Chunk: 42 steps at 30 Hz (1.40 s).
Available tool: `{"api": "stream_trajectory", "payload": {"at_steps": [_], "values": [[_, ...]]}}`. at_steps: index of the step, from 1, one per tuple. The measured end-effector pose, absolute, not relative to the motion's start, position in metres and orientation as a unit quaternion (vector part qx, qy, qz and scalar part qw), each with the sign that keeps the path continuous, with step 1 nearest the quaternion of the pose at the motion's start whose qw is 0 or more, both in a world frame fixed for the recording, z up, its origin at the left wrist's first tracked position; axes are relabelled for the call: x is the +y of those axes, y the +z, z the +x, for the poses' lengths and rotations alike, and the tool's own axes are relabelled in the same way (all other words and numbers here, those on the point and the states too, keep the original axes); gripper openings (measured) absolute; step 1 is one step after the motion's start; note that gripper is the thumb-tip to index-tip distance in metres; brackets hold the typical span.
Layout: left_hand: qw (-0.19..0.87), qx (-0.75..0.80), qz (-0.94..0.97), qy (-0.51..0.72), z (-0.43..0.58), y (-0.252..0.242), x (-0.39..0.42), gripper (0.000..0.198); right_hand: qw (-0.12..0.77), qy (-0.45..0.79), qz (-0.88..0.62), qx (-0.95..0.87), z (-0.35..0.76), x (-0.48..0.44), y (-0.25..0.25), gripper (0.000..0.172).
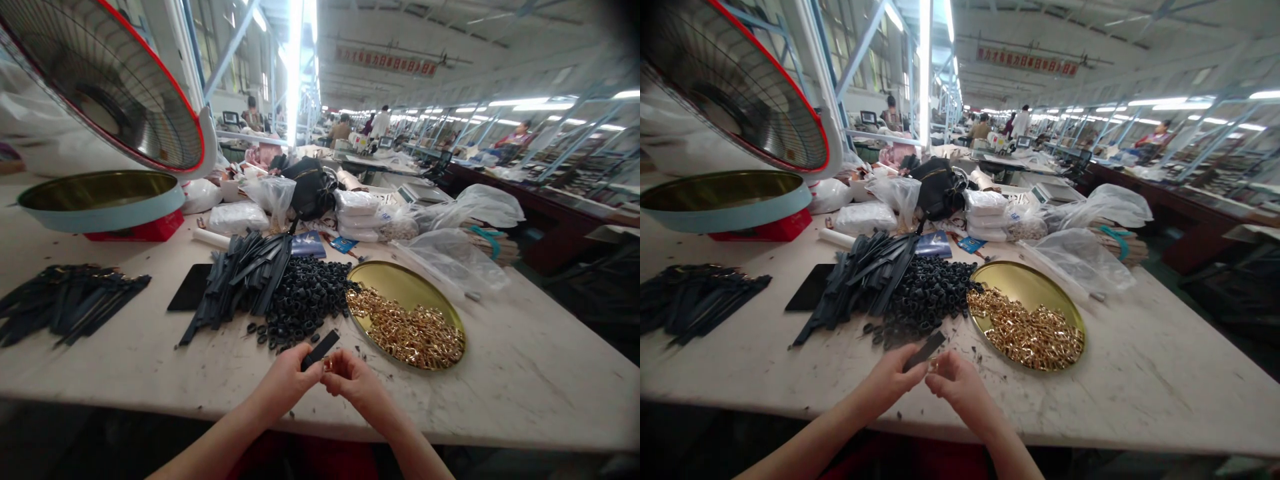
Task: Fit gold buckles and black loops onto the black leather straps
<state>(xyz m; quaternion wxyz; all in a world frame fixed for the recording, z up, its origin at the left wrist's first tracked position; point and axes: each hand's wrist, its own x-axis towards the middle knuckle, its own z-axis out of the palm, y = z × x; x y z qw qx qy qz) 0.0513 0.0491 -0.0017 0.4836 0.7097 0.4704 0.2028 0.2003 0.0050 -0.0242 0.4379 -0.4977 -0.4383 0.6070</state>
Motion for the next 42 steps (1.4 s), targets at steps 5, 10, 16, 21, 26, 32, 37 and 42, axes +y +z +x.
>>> {"api": "stream_trajectory", "payload": {"at_steps": [5,10,16,21,26,32,37,42], "values": [[0.544,0.449,0.690,0.165,0.052,-0.008,0.051,0.017,0.489,0.600,-0.489,-0.402,0.199,0.006,-0.032,0.029],[0.538,0.451,0.697,0.148,0.036,-0.008,0.051,0.034,0.566,0.619,-0.503,-0.209,0.195,0.006,-0.036,0.030],[0.496,0.440,0.744,0.087,0.027,-0.009,0.042,0.032,0.601,0.682,-0.417,-0.001,0.180,-0.002,-0.040,0.034],[0.466,0.454,0.755,0.076,0.022,0.002,0.038,0.030,0.611,0.683,-0.396,0.055,0.178,-0.011,-0.038,0.030],[0.447,0.435,0.778,0.080,0.021,0.009,0.030,0.029,0.594,0.674,-0.438,-0.034,0.168,-0.020,-0.036,0.027],[0.527,0.409,0.734,0.127,0.025,0.008,0.016,0.012,0.580,0.518,-0.546,-0.312,0.149,-0.035,-0.033,0.026],[0.589,0.420,0.682,0.110,0.023,0.008,0.010,0.023,0.566,0.515,-0.556,-0.325,0.154,-0.042,-0.024,0.029],[0.591,0.442,0.660,0.140,0.025,0.003,0.003,0.023,0.559,0.589,-0.517,-0.271,0.155,-0.044,-0.024,0.027]]}}
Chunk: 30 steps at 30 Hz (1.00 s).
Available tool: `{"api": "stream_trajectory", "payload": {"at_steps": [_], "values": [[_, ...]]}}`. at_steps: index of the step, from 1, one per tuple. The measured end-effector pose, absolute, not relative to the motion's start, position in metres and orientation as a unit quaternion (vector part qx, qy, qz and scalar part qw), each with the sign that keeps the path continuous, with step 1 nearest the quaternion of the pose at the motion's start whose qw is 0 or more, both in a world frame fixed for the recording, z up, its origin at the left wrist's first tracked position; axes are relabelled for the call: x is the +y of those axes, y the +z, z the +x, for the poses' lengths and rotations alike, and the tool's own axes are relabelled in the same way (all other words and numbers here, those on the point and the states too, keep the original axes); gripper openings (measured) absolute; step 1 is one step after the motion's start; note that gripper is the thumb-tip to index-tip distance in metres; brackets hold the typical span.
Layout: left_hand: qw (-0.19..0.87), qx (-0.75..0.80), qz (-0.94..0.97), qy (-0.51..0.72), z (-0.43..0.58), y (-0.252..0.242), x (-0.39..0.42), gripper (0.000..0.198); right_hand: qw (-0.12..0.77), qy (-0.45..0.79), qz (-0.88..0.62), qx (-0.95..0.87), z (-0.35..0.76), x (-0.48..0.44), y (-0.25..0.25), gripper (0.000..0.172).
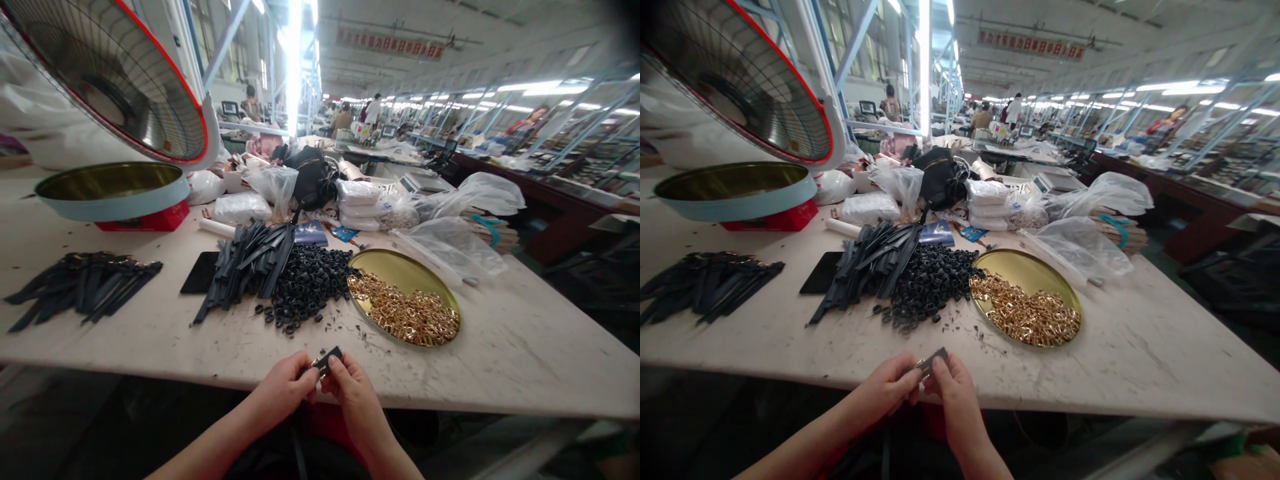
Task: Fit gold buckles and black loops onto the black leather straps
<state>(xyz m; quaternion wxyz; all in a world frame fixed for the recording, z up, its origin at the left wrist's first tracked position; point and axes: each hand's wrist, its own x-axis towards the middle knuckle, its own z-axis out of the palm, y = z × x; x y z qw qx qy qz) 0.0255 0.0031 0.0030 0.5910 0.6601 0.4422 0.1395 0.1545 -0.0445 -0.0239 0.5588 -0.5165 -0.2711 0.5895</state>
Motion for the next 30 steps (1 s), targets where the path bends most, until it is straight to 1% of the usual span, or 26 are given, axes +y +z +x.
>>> {"api": "stream_trajectory", "payload": {"at_steps": [3,6,8,11,14,16,19,25,27,30], "values": [[0.561,0.458,0.671,0.159,0.027,-0.002,0.000,0.023,0.551,0.554,-0.544,-0.304,0.153,-0.046,-0.027,0.027],[0.543,0.470,0.679,0.152,0.027,-0.005,-0.001,0.023,0.528,0.438,-0.614,-0.390,0.154,-0.048,-0.032,0.027],[0.532,0.471,0.688,0.145,0.027,-0.005,-0.001,0.023,0.513,0.396,-0.632,-0.425,0.156,-0.049,-0.035,0.024],[0.525,0.460,0.701,0.146,0.027,-0.004,-0.001,0.021,0.501,0.445,-0.614,-0.418,0.163,-0.048,-0.034,0.022],[0.555,0.442,0.688,0.152,0.027,-0.005,0.001,0.021,0.490,0.520,-0.577,-0.395,0.168,-0.045,-0.028,0.024],[0.586,0.436,0.668,0.145,0.028,-0.006,0.002,0.024,0.492,0.524,-0.573,-0.394,0.170,-0.043,-0.025,0.025],[0.618,0.434,0.642,0.134,0.028,-0.008,0.002,0.028,0.500,0.497,-0.586,-0.399,0.169,-0.042,-0.023,0.026],[0.625,0.442,0.630,0.133,0.028,-0.009,0.000,0.024,0.507,0.537,-0.569,-0.362,0.167,-0.042,-0.026,0.024],[0.622,0.448,0.628,0.135,0.027,-0.009,0.000,0.025,0.500,0.516,-0.583,-0.379,0.166,-0.044,-0.025,0.023],[0.611,0.457,0.631,0.138,0.028,-0.010,-0.002,0.026,0.477,0.404,-0.624,-0.470,0.165,-0.050,-0.025,0.016]]}}
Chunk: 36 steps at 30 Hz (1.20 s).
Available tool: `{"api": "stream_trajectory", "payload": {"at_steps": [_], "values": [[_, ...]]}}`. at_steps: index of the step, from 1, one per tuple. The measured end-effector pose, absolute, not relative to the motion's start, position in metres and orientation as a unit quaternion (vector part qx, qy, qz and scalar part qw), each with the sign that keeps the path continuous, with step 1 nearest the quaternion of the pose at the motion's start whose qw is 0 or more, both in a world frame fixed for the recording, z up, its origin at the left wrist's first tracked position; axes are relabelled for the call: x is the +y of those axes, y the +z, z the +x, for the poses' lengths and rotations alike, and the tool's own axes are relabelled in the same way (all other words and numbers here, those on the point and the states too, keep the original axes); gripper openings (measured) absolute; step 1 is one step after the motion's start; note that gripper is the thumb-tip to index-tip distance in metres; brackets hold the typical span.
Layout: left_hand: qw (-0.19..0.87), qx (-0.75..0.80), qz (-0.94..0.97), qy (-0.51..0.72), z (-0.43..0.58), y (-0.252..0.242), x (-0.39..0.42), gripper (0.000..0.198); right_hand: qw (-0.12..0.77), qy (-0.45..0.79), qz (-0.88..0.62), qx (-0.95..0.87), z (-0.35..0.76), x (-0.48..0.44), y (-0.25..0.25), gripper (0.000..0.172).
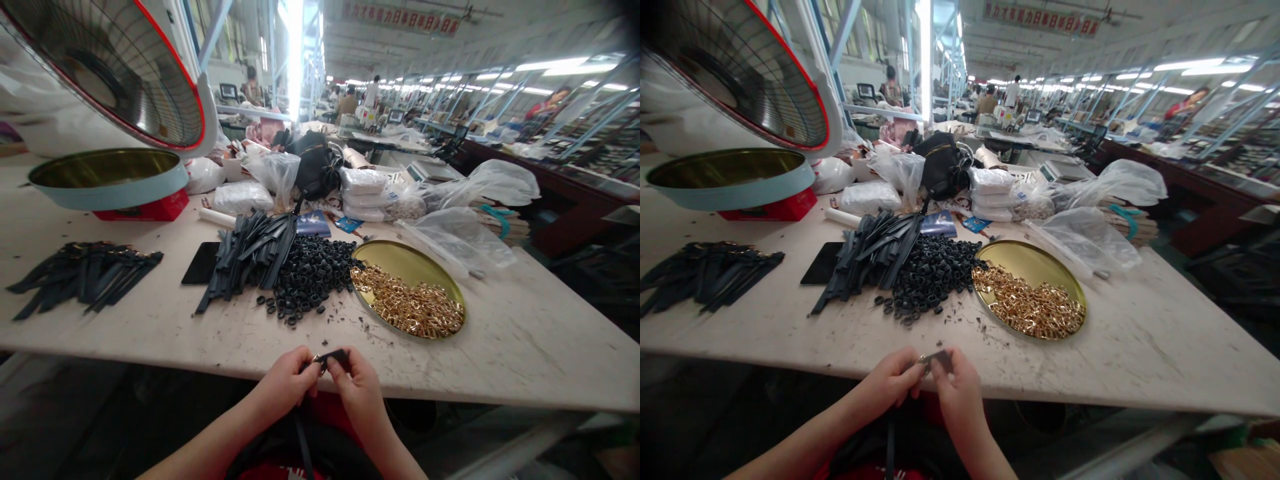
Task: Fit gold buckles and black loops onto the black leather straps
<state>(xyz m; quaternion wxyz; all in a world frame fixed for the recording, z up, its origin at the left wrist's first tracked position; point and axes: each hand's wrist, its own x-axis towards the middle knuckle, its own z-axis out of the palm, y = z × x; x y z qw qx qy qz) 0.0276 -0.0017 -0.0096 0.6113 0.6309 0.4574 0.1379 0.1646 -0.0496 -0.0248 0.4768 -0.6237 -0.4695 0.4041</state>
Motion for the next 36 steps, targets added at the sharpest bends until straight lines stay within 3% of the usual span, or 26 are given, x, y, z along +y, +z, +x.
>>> {"api": "stream_trajectory", "payload": {"at_steps": [4,9,12,17,19,23,25,29,31,36], "values": [[0.587,0.469,0.644,0.140,0.026,-0.004,-0.006,0.023,0.461,0.314,-0.631,-0.539,0.164,-0.057,-0.027,0.009],[0.642,0.425,0.628,0.116,0.021,0.002,-0.010,0.023,0.457,0.472,-0.594,-0.464,0.165,-0.060,-0.027,0.018],[0.640,0.440,0.617,0.125,0.019,-0.005,-0.004,0.028,0.458,0.468,-0.571,-0.495,0.164,-0.057,-0.025,0.021],[0.588,0.471,0.636,0.167,0.019,-0.017,0.015,0.028,0.399,0.482,-0.543,-0.560,0.179,-0.020,-0.031,0.045],[0.571,0.459,0.658,0.172,0.019,-0.020,0.024,0.025,0.387,0.422,-0.576,-0.583,0.188,0.007,-0.037,0.041],[0.578,0.499,0.625,0.160,0.018,-0.032,0.041,0.028,0.301,0.194,-0.644,-0.676,0.196,0.055,-0.053,0.014],[0.597,0.513,0.596,0.158,0.016,-0.040,0.047,0.030,0.259,0.158,-0.643,-0.704,0.194,0.068,-0.061,0.014],[0.613,0.522,0.570,0.163,0.012,-0.047,0.054,0.030,0.263,0.158,-0.637,-0.707,0.193,0.069,-0.067,0.017],[0.604,0.528,0.570,0.177,0.013,-0.045,0.055,0.029,0.312,0.224,-0.633,-0.672,0.193,0.061,-0.063,0.021],[0.590,0.512,0.584,0.219,0.023,-0.032,0.050,0.029,0.489,0.586,-0.528,-0.372,0.181,0.034,-0.042,0.033]]}}
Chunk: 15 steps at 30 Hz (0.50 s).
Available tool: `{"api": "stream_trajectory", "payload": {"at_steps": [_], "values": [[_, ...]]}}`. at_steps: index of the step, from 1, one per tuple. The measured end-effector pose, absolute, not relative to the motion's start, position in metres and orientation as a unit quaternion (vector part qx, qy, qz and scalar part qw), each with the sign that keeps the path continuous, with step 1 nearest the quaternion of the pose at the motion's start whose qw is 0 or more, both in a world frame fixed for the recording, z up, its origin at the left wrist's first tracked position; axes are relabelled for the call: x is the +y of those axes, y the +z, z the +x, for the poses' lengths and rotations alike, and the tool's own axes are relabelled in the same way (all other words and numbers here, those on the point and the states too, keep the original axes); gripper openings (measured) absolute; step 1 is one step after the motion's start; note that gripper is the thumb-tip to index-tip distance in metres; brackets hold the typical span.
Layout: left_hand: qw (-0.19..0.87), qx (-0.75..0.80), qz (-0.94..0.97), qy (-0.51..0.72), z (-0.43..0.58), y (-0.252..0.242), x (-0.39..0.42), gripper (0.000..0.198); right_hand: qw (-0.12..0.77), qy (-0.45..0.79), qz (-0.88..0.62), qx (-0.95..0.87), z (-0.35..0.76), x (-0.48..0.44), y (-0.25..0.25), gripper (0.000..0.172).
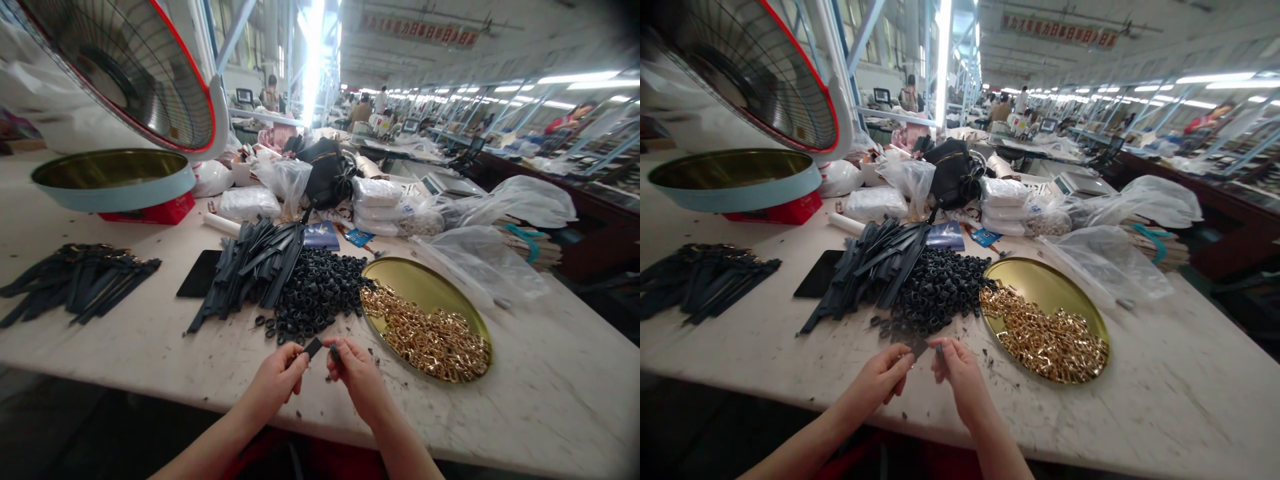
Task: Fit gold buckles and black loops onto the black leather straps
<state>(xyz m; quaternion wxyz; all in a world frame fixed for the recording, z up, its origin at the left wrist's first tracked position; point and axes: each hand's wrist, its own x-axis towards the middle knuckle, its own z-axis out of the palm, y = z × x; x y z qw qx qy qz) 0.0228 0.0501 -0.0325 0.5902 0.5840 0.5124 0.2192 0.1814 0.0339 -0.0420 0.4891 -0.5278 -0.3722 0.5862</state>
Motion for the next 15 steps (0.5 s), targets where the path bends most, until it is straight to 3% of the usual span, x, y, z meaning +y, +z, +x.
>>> {"api": "stream_trajectory", "payload": {"at_steps": [6,15], "values": [[0.582,0.480,0.624,0.203,0.033,-0.020,0.027,0.027,0.552,0.618,-0.497,-0.257,0.164,0.010,-0.041,0.028],[0.557,0.473,0.662,0.167,0.026,-0.014,0.012,0.024,0.488,0.516,-0.567,-0.417,0.173,-0.015,-0.033,0.046]]}}
